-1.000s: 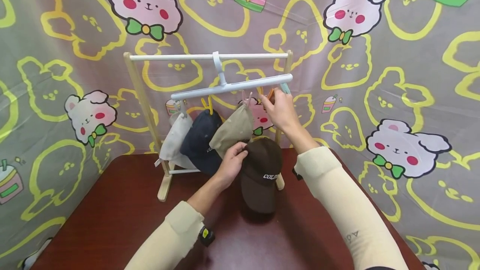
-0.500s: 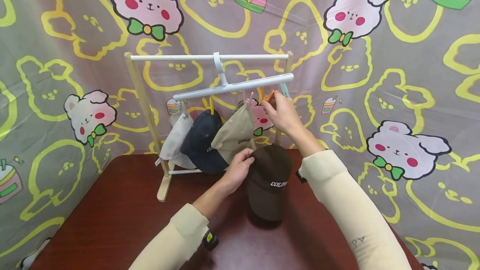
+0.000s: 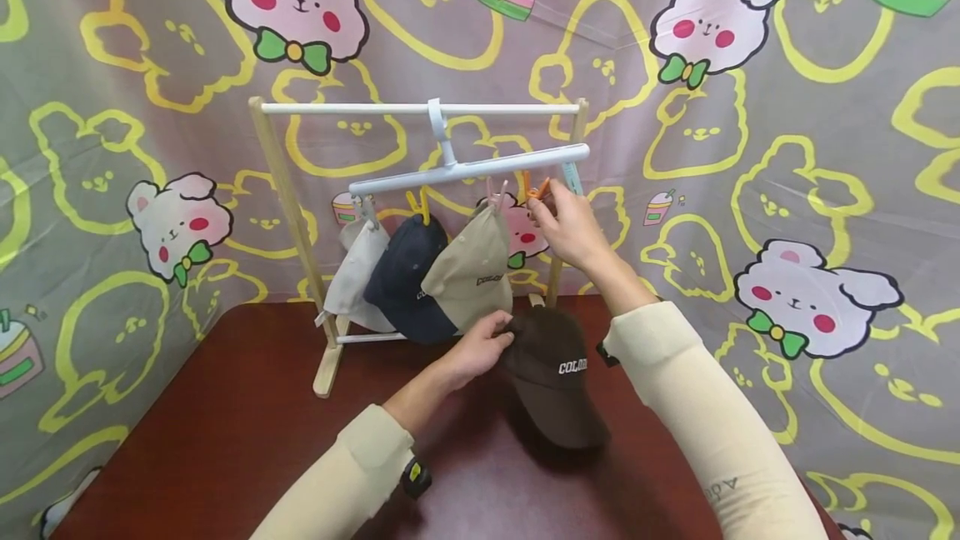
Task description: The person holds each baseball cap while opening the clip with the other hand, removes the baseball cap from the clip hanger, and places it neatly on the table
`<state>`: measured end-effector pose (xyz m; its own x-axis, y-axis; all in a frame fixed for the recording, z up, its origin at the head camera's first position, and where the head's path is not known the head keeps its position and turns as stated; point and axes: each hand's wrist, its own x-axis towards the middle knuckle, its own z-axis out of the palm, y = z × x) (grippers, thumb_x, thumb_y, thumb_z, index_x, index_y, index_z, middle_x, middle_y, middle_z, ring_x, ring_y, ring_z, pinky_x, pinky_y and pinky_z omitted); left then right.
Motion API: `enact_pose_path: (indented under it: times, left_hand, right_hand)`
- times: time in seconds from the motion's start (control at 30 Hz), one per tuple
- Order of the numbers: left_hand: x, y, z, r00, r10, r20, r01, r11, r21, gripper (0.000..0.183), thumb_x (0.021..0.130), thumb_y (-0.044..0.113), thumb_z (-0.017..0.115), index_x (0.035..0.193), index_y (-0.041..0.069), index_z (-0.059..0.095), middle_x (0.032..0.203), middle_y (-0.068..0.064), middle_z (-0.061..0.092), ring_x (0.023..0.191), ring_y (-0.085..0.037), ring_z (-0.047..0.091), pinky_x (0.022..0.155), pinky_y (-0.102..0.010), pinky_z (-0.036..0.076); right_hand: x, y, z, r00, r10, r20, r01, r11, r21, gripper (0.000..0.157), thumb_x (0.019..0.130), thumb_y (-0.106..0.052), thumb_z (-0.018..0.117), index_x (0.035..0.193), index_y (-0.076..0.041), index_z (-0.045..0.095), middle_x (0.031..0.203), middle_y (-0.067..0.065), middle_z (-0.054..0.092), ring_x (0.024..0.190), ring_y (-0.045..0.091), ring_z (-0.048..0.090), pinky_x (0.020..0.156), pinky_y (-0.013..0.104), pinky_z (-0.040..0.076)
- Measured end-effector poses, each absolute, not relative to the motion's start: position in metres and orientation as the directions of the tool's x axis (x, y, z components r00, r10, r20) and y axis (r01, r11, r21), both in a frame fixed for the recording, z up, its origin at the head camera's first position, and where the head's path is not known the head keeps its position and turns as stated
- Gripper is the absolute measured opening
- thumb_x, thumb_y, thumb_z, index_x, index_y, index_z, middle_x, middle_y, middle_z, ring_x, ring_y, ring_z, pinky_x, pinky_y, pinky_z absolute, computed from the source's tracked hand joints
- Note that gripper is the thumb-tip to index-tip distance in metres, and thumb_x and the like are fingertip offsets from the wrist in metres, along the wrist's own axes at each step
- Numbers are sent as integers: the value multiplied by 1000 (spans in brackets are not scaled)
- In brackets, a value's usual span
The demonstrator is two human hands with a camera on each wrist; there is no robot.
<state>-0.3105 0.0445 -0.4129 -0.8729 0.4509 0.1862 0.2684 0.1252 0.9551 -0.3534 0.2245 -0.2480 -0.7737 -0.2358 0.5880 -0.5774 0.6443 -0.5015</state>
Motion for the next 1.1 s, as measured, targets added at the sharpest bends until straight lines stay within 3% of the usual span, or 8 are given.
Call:
enact_pose_path:
  times: [0.27, 0.57, 0.7, 0.83, 1.1]
  left_hand:
    - [-308, 37, -418, -852, 510, 117, 356, 402, 843, 16, 102, 7, 56, 110, 3, 69, 108, -5, 67, 99, -16, 58, 90, -32, 46]
    - [-312, 7, -406, -854, 488, 182, 409, 413, 814, 17, 100, 8, 59, 113, 2, 68, 111, -9, 69, 106, -22, 63, 92, -35, 49]
    - [-313, -9, -401, -857, 456, 241, 456, 450, 768, 17, 100, 7, 59, 114, 3, 68, 111, -10, 71, 110, -26, 64, 96, -40, 50]
    - [-314, -25, -399, -866, 405, 292, 468, 452, 760, 15, 98, 6, 62, 112, 1, 68, 107, -10, 72, 100, -26, 68, 90, -39, 52]
    - [-311, -49, -396, -903, 319, 287, 412, 456, 789, 13, 97, 7, 64, 107, 2, 71, 100, -8, 73, 85, -16, 66, 78, -33, 51]
  right_hand:
    - [-352, 223, -247, -764, -242, 598, -592, 632, -501, 25, 107, -20, 52, 116, 2, 60, 100, 19, 74, 93, 32, 73, 82, 48, 57]
    - [-353, 225, -241, -776, -248, 579, -590, 611, -529, 28, 108, -21, 50, 121, 1, 59, 102, 21, 73, 96, 33, 73, 84, 47, 57]
    - [-353, 225, -239, -789, -246, 562, -582, 591, -558, 28, 109, -22, 50, 123, 0, 59, 101, 19, 74, 96, 31, 73, 79, 31, 56]
    - [-353, 226, -238, -795, -241, 557, -578, 582, -572, 27, 109, -22, 50, 122, 0, 59, 101, 19, 74, 96, 32, 73, 72, 21, 52]
    - [-352, 229, -245, -821, -228, 524, -546, 585, -600, 28, 108, -25, 50, 122, -1, 59, 101, 18, 75, 96, 31, 72, 75, 26, 53]
